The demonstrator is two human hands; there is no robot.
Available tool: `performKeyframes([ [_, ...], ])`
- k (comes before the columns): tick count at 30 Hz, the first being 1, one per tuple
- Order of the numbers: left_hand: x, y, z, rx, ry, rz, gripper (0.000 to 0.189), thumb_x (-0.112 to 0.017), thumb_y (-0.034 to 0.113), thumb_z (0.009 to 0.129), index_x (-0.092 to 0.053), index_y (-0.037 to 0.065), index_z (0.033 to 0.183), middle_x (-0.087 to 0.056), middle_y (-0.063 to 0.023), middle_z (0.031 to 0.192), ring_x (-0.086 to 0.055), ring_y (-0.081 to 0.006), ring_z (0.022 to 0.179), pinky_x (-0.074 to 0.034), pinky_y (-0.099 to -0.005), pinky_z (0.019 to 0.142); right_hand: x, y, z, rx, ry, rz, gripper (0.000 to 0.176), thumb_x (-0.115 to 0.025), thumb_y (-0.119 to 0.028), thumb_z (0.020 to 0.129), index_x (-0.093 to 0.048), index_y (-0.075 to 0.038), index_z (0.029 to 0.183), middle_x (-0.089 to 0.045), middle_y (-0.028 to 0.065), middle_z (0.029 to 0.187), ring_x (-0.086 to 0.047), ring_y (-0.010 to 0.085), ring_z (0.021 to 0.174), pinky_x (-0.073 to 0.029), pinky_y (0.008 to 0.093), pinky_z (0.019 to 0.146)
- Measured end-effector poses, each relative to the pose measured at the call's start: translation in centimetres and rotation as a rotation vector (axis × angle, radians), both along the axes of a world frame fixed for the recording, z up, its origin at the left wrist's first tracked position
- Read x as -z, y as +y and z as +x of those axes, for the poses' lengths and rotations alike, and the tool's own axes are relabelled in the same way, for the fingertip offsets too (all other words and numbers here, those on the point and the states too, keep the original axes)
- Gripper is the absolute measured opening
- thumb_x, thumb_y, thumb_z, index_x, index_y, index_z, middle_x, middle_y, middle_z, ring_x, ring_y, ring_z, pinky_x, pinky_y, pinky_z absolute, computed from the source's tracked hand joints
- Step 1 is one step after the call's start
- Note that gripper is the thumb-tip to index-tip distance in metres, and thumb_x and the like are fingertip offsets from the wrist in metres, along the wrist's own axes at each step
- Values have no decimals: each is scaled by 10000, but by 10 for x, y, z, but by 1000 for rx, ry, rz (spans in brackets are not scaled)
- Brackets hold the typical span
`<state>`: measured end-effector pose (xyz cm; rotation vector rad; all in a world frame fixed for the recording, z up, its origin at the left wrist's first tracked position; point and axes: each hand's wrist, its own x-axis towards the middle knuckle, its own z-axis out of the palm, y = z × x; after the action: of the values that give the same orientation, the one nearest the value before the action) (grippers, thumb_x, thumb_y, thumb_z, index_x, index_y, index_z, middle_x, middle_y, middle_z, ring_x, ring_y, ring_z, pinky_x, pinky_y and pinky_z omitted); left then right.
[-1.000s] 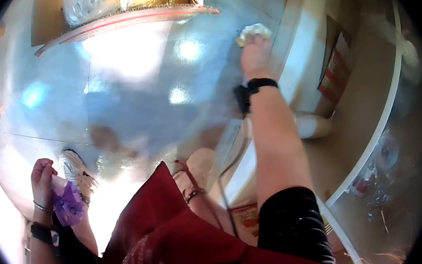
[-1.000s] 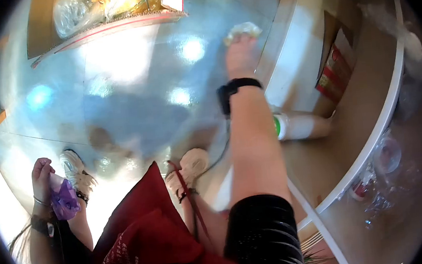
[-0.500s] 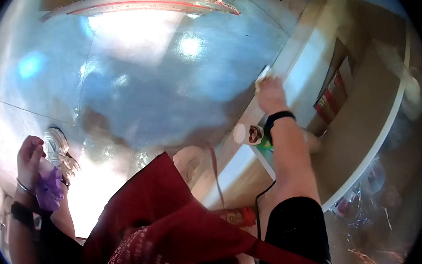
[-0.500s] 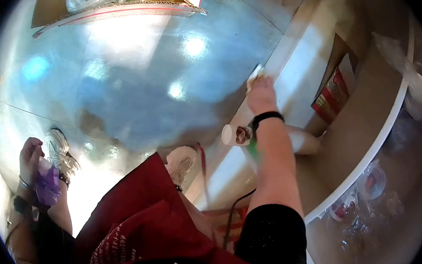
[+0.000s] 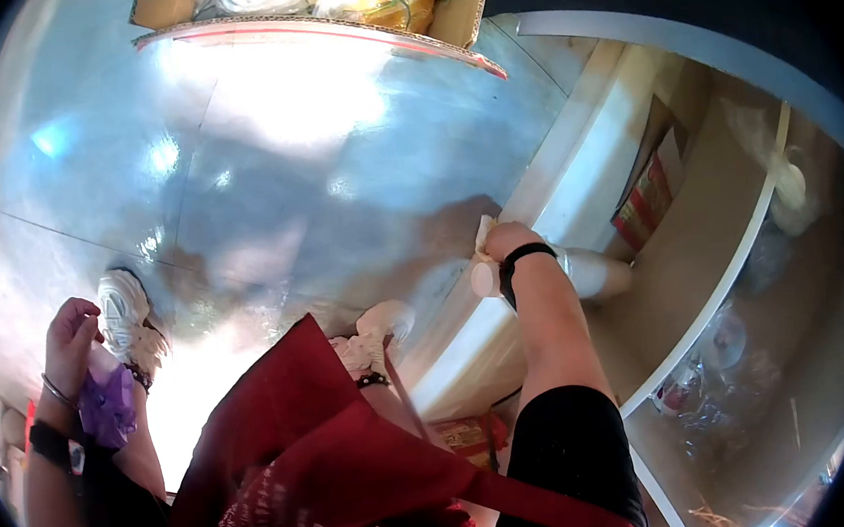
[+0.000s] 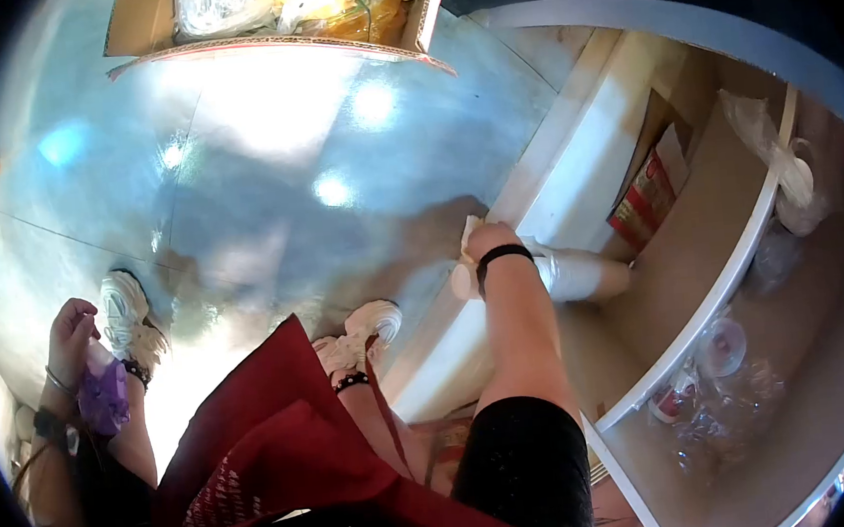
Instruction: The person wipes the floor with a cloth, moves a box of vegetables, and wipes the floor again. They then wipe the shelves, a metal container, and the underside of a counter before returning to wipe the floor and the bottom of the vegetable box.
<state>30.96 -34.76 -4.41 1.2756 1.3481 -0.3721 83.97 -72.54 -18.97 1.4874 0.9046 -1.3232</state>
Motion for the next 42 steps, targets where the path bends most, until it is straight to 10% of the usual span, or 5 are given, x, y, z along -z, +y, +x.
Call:
performKeyframes([
  [14, 2, 6, 15, 20, -11, -116, 128, -501, 80, 846, -527, 21, 957, -532, -12, 825, -502, -86, 683, -415, -213, 635, -47, -13, -133, 450, 383, 761, 139, -584, -138, 765, -608, -88, 892, -598, 140, 953, -554, 343, 943, -459, 421, 781],
  [31, 14, 3, 14, 66, -8, -182, 121, -487, 83, 851, -532, 22, 946, -531, -15, 824, -509, -87, 659, -415, -213, 623, -34, -2, 47, 490, -829, 1244, 275, -430, 2, 797, -598, -40, 1011, -612, 207, 934, -572, 391, 903, -458, 467, 781],
  [42, 24, 5, -1, 83, 25, -106, 125, -478, 95, 857, -536, 12, 931, -533, -26, 785, -513, -97, 627, -435, -220, 601, 5, -1, 24, -55, -421, 1267, 297, -520, -62, 769, -595, -54, 1056, -554, 101, 1157, -489, 294, 1116, -385, 407, 958],
])
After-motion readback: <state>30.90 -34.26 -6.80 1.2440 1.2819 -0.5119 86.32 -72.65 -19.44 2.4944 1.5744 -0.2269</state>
